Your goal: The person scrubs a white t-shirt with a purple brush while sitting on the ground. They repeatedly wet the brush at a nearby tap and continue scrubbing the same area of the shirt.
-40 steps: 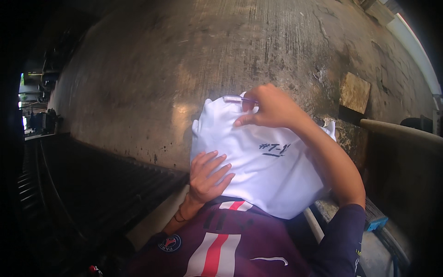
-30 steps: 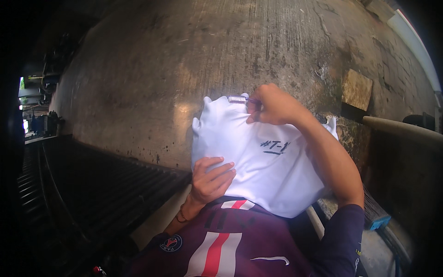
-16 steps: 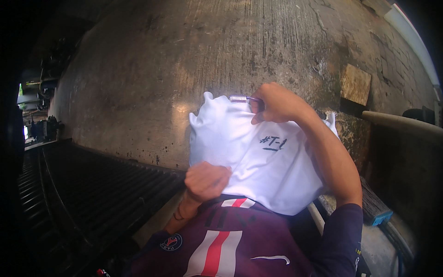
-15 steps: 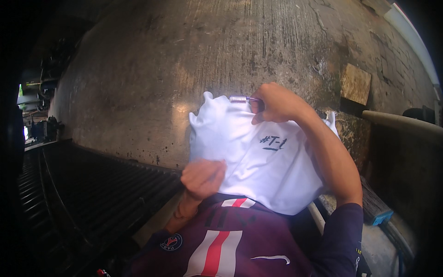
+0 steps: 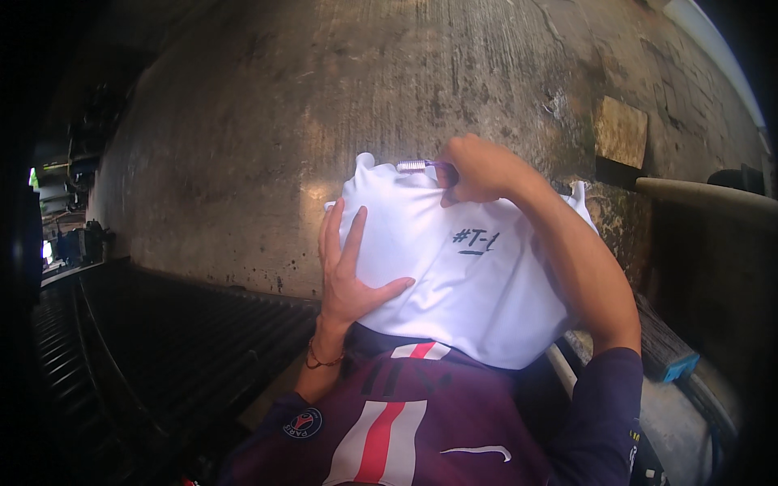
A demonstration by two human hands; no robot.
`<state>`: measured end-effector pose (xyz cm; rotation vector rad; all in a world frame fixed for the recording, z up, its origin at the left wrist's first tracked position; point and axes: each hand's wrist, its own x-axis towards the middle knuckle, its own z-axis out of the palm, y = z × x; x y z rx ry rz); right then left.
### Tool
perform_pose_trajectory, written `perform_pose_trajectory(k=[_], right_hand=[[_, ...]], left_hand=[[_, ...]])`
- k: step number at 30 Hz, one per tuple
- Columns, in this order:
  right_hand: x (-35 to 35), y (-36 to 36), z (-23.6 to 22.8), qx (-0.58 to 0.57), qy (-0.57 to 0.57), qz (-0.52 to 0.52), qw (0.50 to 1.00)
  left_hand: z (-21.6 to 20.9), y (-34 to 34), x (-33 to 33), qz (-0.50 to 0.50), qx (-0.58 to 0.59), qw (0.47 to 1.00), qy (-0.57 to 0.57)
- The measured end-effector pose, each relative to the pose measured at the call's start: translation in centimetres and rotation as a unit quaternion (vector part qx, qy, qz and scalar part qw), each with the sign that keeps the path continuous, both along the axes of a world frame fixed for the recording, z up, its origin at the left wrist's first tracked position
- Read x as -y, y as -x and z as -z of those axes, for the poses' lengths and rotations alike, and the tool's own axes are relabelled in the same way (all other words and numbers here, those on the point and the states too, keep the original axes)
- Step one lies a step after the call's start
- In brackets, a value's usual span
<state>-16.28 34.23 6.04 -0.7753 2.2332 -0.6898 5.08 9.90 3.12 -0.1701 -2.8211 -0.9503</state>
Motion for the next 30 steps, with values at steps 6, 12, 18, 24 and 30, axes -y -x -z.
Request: perform_pose_trajectory(k=[6, 12, 18, 24, 30], right_hand=[[-0.1, 0.2, 0.4, 0.009, -0.005, -0.008, 1.000], [-0.1, 0.0, 0.3, -0.005, -0.003, -0.004, 1.000], [-0.3, -0.2, -0.2, -0.003, -0.016, 0.002, 1.000], [-0.4, -0.2, -0.1, -0.007, -0.012, 0.009, 1.000], [-3.3, 1.5, -1.8, -0.046, 0.062, 0.122, 0.990]], left_hand=[[-0.5, -0.1, 0.1, 0.002, 0.019, 1.000, 0.006], [-0.5, 0.8, 0.0, -0.011, -0.030, 0.998, -0.053], [-0.4, 1.4, -1.1, -0.009, -0.011, 1.000, 0.016], [-0.7, 1.2, -1.2, -0.026, -0.014, 1.000, -0.007], [-1.4, 2.3, -1.0, 0.002, -0.061, 0.998, 0.015]])
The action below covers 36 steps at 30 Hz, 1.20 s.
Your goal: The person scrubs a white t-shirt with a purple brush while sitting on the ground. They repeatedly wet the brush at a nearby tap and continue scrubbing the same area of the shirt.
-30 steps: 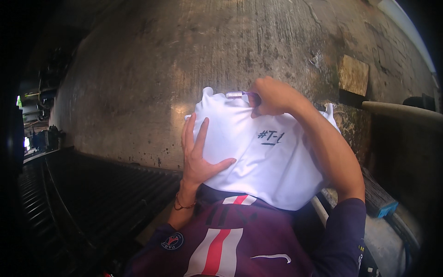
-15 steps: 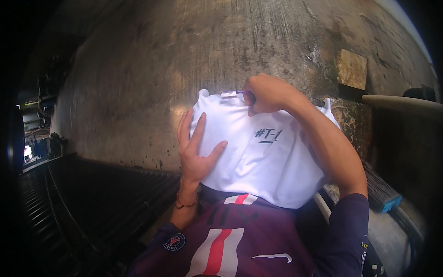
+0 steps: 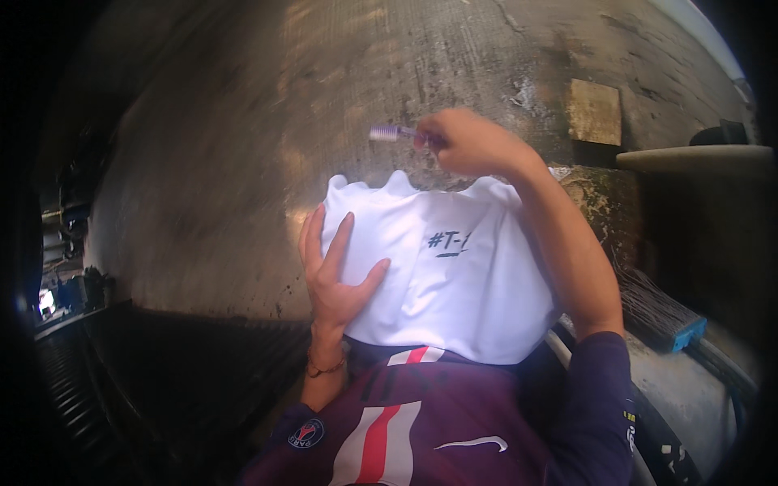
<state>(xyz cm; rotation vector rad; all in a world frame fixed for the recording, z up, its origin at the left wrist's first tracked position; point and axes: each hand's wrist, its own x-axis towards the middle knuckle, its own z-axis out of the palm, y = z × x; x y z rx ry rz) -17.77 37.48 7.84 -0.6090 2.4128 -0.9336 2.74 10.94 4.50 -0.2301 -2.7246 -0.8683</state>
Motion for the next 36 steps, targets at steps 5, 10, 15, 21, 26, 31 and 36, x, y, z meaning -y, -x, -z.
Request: perform_pose_trajectory(k=[5, 10, 15, 21, 26, 31, 36], right_hand=[[-9.7, 0.0, -3.3, -0.068, 0.157, 0.222, 0.960], [-23.9, -1.4, -14.4, -0.285, -0.005, 0.411, 0.866], [-35.0, -10.3, -21.4, -0.369, 0.349, 0.640, 0.577], [-37.2, -14.8, -28.5, -0.575, 0.446, 0.655, 0.204], [-47.9, -18.0, -34.0, -0.737, -0.099, 0.665, 0.070], [-45.5, -20.5, -37.4, -0.540, -0.378, 0.744, 0.109], [-44.4, -21.2, -40.0, -0.365, -0.383, 0.818, 0.225]], left_hand=[[1.0, 0.0, 0.2, 0.003, 0.025, 0.999, 0.023], [2.8, -0.5, 0.7, -0.002, -0.009, 1.000, 0.016], [2.8, -0.3, -0.1, -0.007, 0.050, 0.998, 0.038], [1.0, 1.1, 0.4, 0.055, -0.080, 0.995, 0.018], [1.5, 1.0, -0.1, 0.054, -0.070, 0.996, -0.009], [1.9, 0.3, 0.1, 0.028, -0.059, 0.998, -0.006], [3.3, 0.4, 1.0, 0.038, -0.054, 0.998, -0.006]])
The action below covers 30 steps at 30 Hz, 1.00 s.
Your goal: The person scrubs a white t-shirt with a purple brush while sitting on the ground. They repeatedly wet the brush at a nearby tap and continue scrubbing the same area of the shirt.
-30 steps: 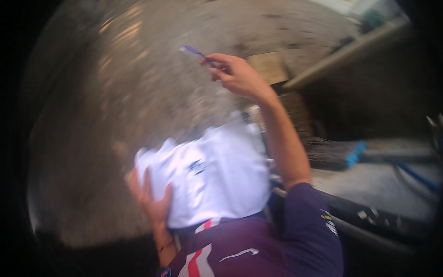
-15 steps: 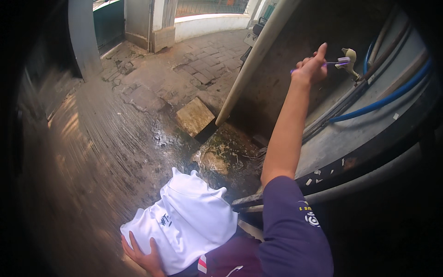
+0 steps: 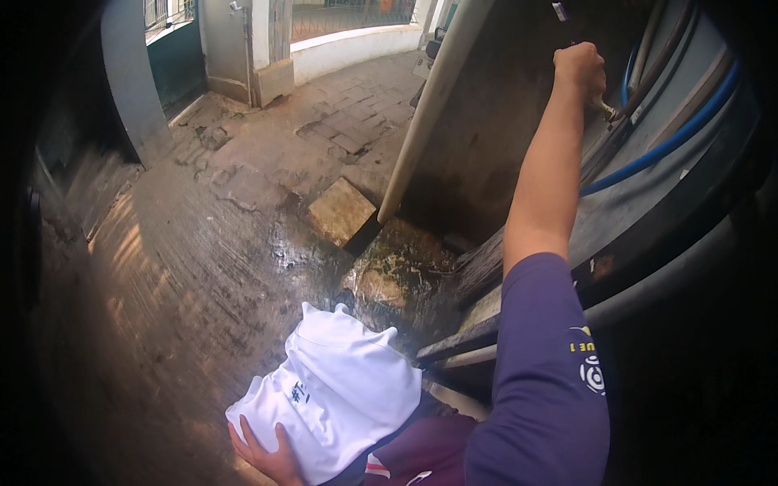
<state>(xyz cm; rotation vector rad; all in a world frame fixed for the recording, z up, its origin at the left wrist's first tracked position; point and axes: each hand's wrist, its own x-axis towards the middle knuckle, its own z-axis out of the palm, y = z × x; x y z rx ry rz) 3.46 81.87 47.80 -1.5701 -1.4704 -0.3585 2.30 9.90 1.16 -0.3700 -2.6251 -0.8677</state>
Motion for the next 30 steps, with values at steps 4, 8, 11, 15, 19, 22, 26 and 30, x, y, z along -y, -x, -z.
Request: perform_pose_trajectory(k=[4, 8, 11, 15, 19, 22, 26, 30], right_hand=[[-3.2, -0.8, -1.8, 0.008, 0.044, 0.033, 0.998], [-5.3, -3.0, -3.3, 0.064, 0.074, 0.051, 0.994], [-6.9, -2.1, -3.9, 0.117, 0.116, 0.066, 0.984], [-7.7, -1.6, -4.6, 0.164, 0.172, 0.062, 0.969], [-16.0, -5.1, -7.4, 0.196, 0.241, -0.018, 0.950], [-17.2, -6.2, -7.8, 0.184, 0.296, -0.103, 0.932], [-16.8, -7.2, -7.9, 0.167, 0.262, -0.124, 0.942], [-14.7, -6.7, -7.9, 0.165, 0.284, -0.100, 0.939]], left_hand=[[-0.4, -0.5, -0.4, -0.049, 0.104, 0.993, 0.005], [-0.5, -0.4, -1.1, -0.035, 0.105, 0.994, 0.012], [-0.8, -0.8, -0.8, -0.053, 0.106, 0.993, 0.010], [-0.6, -0.7, -0.9, -0.057, 0.097, 0.994, 0.003], [0.1, -0.6, -0.4, -0.057, 0.094, 0.994, -0.001], [0.1, -0.7, -0.4, -0.061, 0.094, 0.994, -0.002], [0.5, -0.6, -0.1, -0.061, 0.091, 0.994, 0.002], [0.5, -0.6, 0.0, -0.063, 0.098, 0.993, 0.009]])
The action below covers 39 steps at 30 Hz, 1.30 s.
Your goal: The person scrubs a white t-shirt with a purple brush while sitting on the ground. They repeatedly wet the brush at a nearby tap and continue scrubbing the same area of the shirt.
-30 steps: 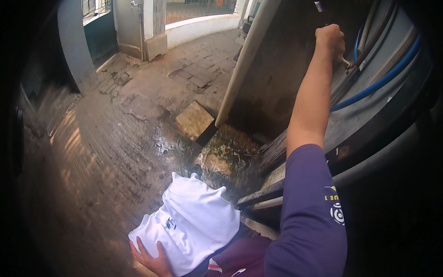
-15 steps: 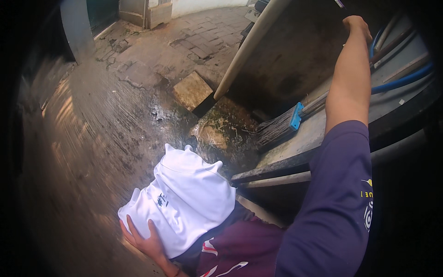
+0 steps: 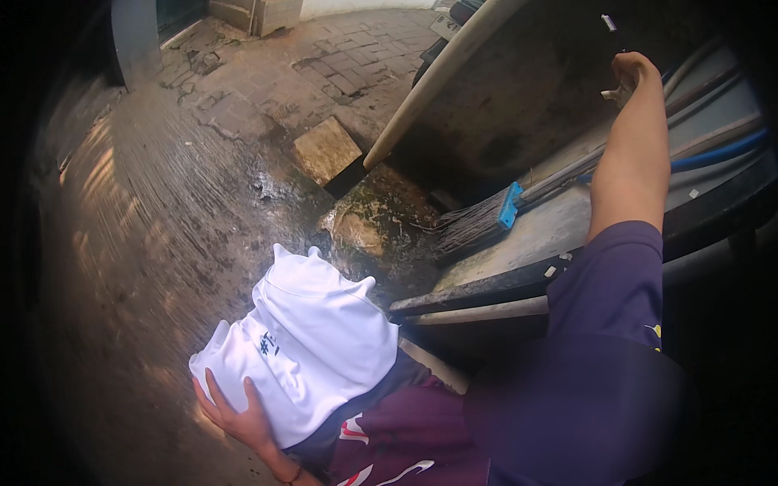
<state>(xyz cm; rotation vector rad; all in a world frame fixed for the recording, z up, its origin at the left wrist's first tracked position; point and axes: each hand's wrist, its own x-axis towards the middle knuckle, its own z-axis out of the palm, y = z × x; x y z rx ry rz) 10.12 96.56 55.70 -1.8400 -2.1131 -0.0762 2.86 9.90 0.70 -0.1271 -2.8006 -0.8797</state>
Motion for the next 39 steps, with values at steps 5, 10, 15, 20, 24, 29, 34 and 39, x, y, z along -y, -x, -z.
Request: perform_pose_trajectory(k=[5, 10, 15, 20, 24, 29, 34, 39], right_hand=[[4.1, 1.6, -1.8, 0.017, 0.104, 0.020, 0.994], [8.9, 4.3, -4.1, 0.251, 0.210, 0.029, 0.944], [7.3, 5.7, -3.4, 0.375, 0.241, 0.144, 0.883], [8.1, 7.3, -3.1, 0.428, 0.237, 0.147, 0.860], [7.8, 8.3, -3.2, 0.443, 0.230, 0.138, 0.855], [8.1, 8.9, -3.5, 0.457, 0.219, 0.136, 0.851], [8.0, 8.4, -3.5, 0.466, 0.212, 0.134, 0.848], [7.5, 7.9, -3.3, 0.481, 0.210, 0.133, 0.841]], left_hand=[[-0.4, 0.1, -0.2, 0.005, 0.002, 1.000, -0.002], [-0.4, 0.0, 0.0, 0.000, 0.001, 1.000, 0.001], [-0.3, 0.1, -0.2, 0.006, -0.008, 1.000, -0.003], [-0.6, -0.2, -0.3, 0.006, -0.006, 1.000, -0.007], [-0.8, -0.2, -0.1, 0.010, -0.014, 1.000, 0.000], [-0.5, -0.2, 0.2, 0.007, 0.000, 1.000, -0.005], [-0.4, -0.5, 0.3, 0.011, -0.002, 1.000, -0.001], [-0.6, -0.6, -0.5, 0.011, 0.001, 1.000, -0.005]])
